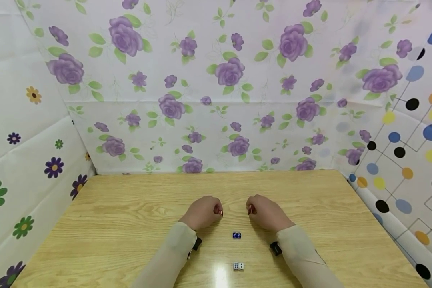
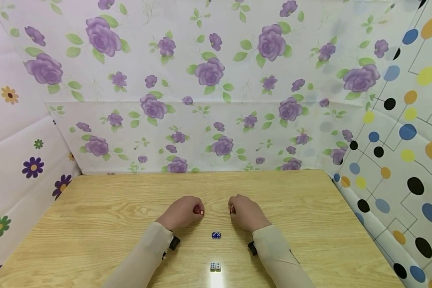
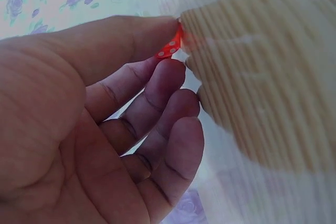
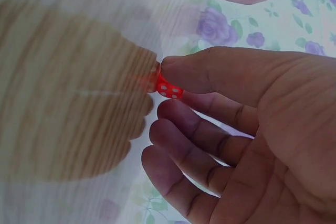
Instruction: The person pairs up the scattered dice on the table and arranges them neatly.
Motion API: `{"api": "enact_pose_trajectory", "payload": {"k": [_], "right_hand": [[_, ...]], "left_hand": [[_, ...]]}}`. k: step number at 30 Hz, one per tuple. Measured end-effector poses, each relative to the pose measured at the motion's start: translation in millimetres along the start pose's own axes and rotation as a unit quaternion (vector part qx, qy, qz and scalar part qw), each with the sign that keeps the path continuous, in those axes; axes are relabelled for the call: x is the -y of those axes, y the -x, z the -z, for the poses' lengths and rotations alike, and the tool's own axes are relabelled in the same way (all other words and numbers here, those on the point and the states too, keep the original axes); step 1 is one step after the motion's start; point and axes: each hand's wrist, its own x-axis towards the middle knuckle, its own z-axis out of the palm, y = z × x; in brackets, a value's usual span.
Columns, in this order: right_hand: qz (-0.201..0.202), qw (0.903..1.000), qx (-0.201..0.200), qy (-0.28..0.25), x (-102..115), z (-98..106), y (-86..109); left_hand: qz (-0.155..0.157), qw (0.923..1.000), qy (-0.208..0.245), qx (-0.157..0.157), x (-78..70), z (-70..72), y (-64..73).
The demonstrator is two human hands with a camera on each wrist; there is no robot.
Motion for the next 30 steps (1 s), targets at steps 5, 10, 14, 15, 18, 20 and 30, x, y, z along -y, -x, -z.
{"api": "enact_pose_trajectory", "payload": {"k": [5, 10, 14, 15, 18, 20, 30], "right_hand": [[-0.027, 0.9996, -0.003, -0.01, 0.7, 3.7, 2.8], [-0.037, 0.9992, 0.003, -0.01, 1.4, 6.5, 3.7], [-0.038, 0.9992, 0.003, -0.01, 1.8, 6.5, 3.7], [-0.038, 0.9992, 0.003, -0.01, 2.0, 6.3, 3.8], [-0.035, 0.9993, 0.003, -0.01, 2.1, 5.4, 4.0], [-0.033, 0.9994, 0.002, -0.011, 2.3, 4.2, 4.1], [-0.015, 0.9999, 0.0, -0.003, 5.7, -1.7, 2.1]], "left_hand": [[0.01, 0.9995, 0.029, 0.004, 2.0, 1.6, 2.5], [0.01, 0.9996, 0.027, 0.002, 4.5, 2.0, 2.3], [0.009, 0.9997, 0.024, 0.001, 5.0, 0.8, 0.9], [0.009, 0.9997, 0.023, 0.001, 4.8, 0.4, 0.6], [0.007, 0.9998, 0.016, 0.003, 3.3, -0.4, 0.1], [0.007, 0.9999, 0.013, 0.003, 1.8, -0.9, -0.2], [-0.002, 1.0, -0.005, 0.005, -7.8, -8.3, -1.1]]}}
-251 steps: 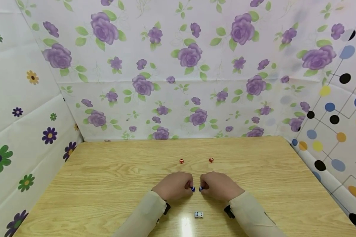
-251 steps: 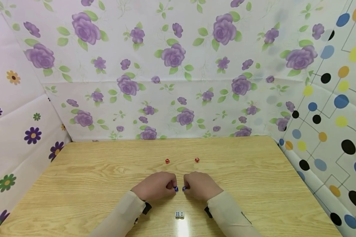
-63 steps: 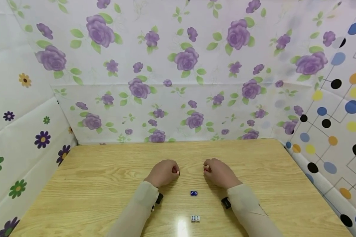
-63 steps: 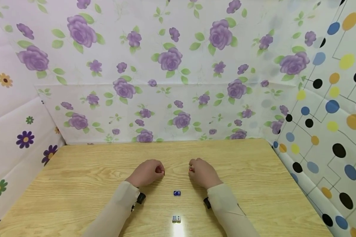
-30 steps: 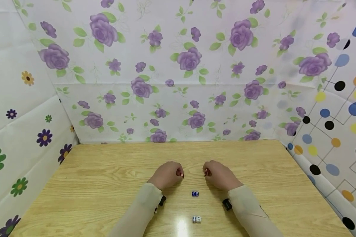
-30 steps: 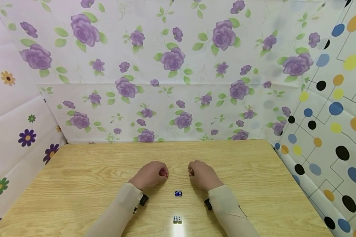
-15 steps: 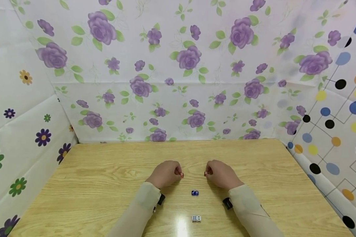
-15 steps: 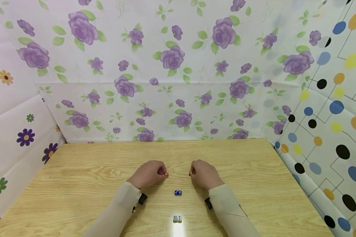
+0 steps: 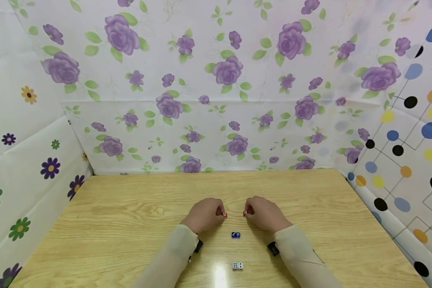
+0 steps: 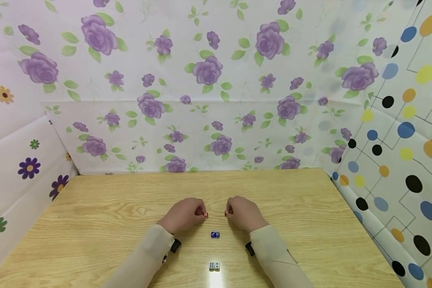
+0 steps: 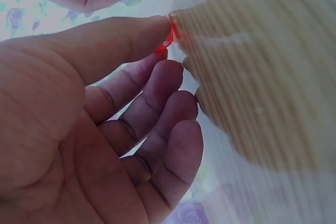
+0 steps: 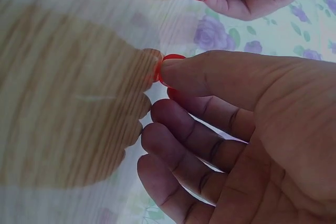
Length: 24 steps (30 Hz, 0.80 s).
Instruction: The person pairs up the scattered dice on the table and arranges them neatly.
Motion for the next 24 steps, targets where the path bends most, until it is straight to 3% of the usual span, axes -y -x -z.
{"api": "enact_pose_trajectory", "payload": {"k": [13, 24], "right_hand": [[-0.011, 0.9999, 0.012, -0.003, 3.1, 2.6, 0.9], [0.013, 0.9999, 0.002, 0.007, 9.7, 2.1, 2.8]], "left_hand": [[0.015, 0.9999, 0.006, 0.001, -0.6, 2.2, 1.5], [0.002, 1.0, -0.001, -0.001, -4.8, -4.3, -0.7]]}}
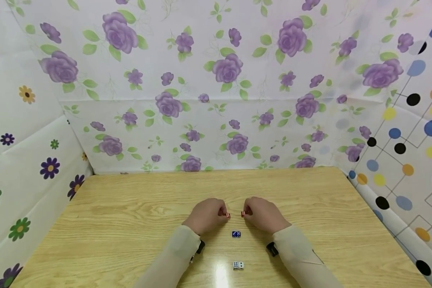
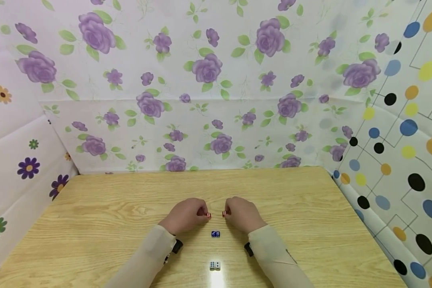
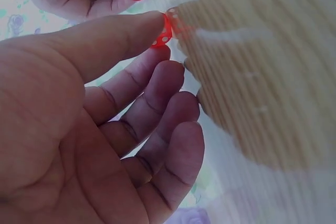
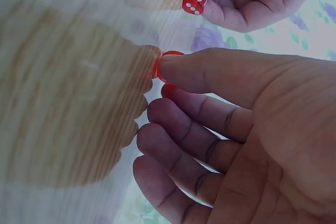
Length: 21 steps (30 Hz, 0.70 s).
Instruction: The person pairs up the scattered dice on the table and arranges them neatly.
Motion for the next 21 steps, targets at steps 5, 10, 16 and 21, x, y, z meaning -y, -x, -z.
{"api": "enact_pose_trajectory", "payload": {"k": [5, 10, 16, 21], "right_hand": [[0.001, 1.0, 0.006, -0.004, 3.7, -1.6, -0.1], [-0.003, 0.9999, 0.014, 0.0, 4.7, -2.5, -0.9], [-0.013, 0.9997, 0.019, -0.008, 1.9, 0.8, 0.1], [-0.011, 0.9996, 0.024, -0.008, 1.3, 2.2, 0.3]], "left_hand": [[-0.007, 1.0, -0.002, -0.003, -3.7, -4.3, -1.1], [-0.014, 0.9999, -0.001, -0.002, -6.4, -8.3, -2.0], [-0.005, 0.9999, 0.01, -0.005, -6.7, -7.7, -0.2], [-0.006, 0.9998, 0.009, -0.016, -5.6, -5.4, 0.6]]}}
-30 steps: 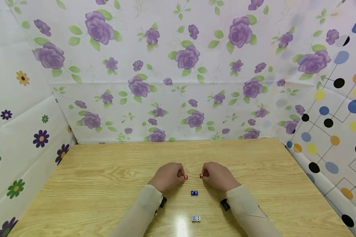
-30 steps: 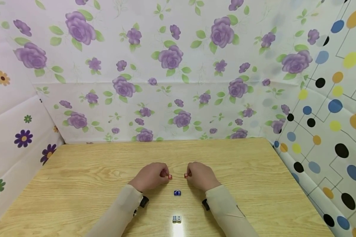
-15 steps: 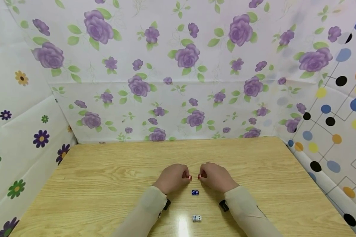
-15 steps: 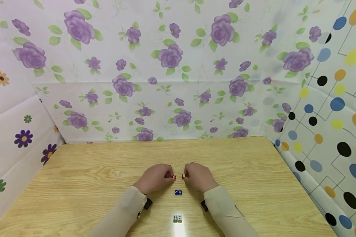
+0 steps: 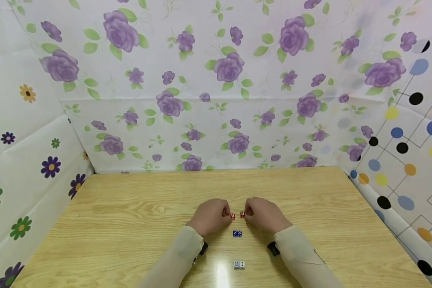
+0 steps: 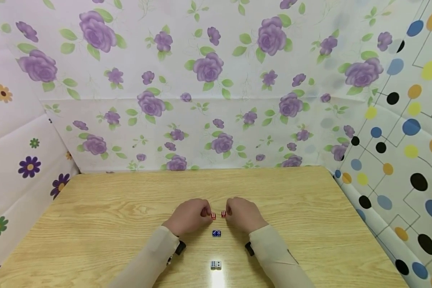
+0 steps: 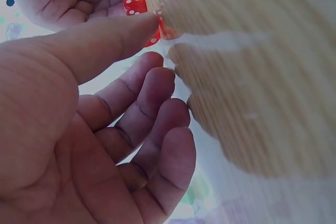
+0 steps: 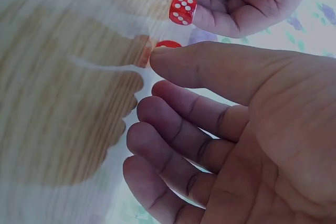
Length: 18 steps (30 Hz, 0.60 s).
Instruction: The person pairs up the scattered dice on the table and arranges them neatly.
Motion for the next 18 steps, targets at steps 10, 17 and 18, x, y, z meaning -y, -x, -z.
{"api": "enact_pose_trajectory", "payload": {"k": [10, 17, 18], "right_hand": [[0.007, 0.9999, 0.009, 0.005, 7.7, 0.6, 2.2], [0.013, 0.9998, 0.01, 0.015, 8.3, -1.1, 1.5], [0.013, 0.9998, 0.01, 0.015, 8.5, -1.2, 1.4]], "left_hand": [[-0.009, 0.9998, -0.016, 0.007, -3.6, -2.5, -1.6], [-0.002, 0.9998, -0.012, 0.013, -5.4, -1.2, -0.6], [-0.001, 0.9998, -0.012, 0.014, -5.6, -1.1, -0.5]]}}
